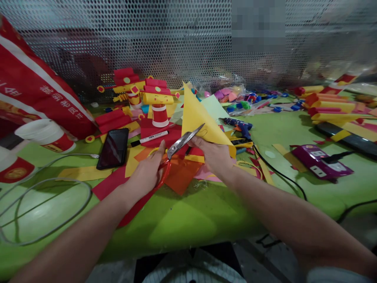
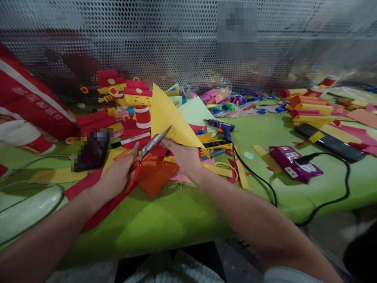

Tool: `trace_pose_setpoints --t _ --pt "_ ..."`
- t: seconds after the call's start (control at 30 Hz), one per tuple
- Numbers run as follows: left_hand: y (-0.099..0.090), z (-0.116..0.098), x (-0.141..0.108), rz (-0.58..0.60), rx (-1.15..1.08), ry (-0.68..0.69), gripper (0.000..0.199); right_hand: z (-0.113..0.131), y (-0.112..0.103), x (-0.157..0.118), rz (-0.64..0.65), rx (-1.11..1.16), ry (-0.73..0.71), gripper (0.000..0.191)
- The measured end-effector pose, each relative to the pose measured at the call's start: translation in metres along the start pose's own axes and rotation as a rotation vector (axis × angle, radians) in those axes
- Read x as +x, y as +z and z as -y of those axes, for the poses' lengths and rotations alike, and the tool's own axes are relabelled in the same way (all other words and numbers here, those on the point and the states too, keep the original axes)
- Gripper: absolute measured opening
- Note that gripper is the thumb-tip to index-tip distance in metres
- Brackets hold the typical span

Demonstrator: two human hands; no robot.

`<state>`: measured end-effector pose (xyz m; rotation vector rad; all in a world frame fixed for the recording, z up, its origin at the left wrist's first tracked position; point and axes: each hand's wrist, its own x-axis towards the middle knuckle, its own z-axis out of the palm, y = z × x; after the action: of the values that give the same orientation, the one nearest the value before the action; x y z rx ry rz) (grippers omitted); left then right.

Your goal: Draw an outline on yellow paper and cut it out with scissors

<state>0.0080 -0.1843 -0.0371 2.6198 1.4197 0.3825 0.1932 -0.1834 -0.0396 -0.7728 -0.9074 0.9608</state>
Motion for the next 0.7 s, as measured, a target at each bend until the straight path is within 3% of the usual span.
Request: trace_pose_setpoints --t 0.7 --pt "-0.012 0.005 0.002 0.023 0.163 -0.057 0.074 0.007 -0.002 0.003 0.032 0.048 0.091 0.041"
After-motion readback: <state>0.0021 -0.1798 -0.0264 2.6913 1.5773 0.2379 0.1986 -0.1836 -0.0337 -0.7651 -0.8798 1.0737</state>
